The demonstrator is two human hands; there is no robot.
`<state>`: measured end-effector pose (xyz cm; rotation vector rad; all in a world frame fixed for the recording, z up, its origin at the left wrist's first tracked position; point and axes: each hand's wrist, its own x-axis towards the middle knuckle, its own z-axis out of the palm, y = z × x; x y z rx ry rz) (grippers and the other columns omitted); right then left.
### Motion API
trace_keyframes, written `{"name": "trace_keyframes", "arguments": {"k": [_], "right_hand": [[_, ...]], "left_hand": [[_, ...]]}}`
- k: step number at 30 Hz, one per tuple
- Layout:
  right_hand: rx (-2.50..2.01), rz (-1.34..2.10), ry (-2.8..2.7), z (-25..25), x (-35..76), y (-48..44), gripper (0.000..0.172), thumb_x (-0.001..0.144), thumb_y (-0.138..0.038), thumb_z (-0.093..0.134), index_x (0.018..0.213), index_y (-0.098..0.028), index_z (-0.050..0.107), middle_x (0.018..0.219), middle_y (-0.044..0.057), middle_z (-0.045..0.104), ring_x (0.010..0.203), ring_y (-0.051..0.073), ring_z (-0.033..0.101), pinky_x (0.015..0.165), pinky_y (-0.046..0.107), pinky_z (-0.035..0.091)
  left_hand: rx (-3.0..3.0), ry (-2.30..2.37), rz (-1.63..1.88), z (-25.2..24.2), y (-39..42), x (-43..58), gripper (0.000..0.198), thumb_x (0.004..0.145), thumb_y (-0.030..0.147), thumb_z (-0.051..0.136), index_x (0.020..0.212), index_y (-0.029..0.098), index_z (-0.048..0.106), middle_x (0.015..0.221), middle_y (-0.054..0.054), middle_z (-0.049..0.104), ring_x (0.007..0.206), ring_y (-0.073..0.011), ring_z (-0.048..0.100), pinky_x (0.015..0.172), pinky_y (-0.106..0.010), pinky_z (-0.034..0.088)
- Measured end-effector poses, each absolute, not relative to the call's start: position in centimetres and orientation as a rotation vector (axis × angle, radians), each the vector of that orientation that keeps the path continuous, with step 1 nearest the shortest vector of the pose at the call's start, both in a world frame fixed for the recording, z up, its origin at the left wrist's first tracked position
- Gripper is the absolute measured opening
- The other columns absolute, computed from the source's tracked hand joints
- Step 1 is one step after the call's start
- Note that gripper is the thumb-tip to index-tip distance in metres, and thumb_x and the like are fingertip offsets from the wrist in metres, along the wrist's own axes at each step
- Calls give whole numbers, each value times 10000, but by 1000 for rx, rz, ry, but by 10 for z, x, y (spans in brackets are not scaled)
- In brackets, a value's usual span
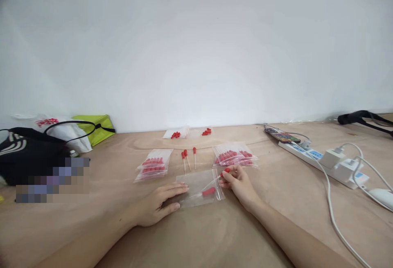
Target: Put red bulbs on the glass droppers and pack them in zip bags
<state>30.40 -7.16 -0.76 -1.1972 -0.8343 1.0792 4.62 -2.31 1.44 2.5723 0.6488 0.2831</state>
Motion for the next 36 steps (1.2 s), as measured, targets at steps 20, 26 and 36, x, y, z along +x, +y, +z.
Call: {"name": "trace_keyframes", "arguments": {"k": [20,26,36], "right_hand": [[-1324,1136,-1609,-4,304,-73,360,664,-508,564,593,-170,459,480,-66,398,375,33,305,324,152,217],[-1319,1237,-1687,-6,309,-70,368,698,-508,513,650,-154,601,518,-35,495,374,37,295,342,166,247],[-1521,1045,-1603,-3,310,-68,217,691,-344,502,626,-162,600,476,-34,496,346,61,353,331,187,282]], "left_hand": [[2553,597,303,17,-24,49,360,845,265,446,1203,256,473,1272,-29,460,1175,-197,402,1012,-394,268],[2547,606,289,17,-24,47,369,848,277,441,1217,289,451,1290,-11,439,1190,-200,381,1010,-404,266],[2565,606,267,17,-23,47,364,846,278,447,1210,288,460,1292,-14,436,1195,-202,374,1023,-397,244]]}}
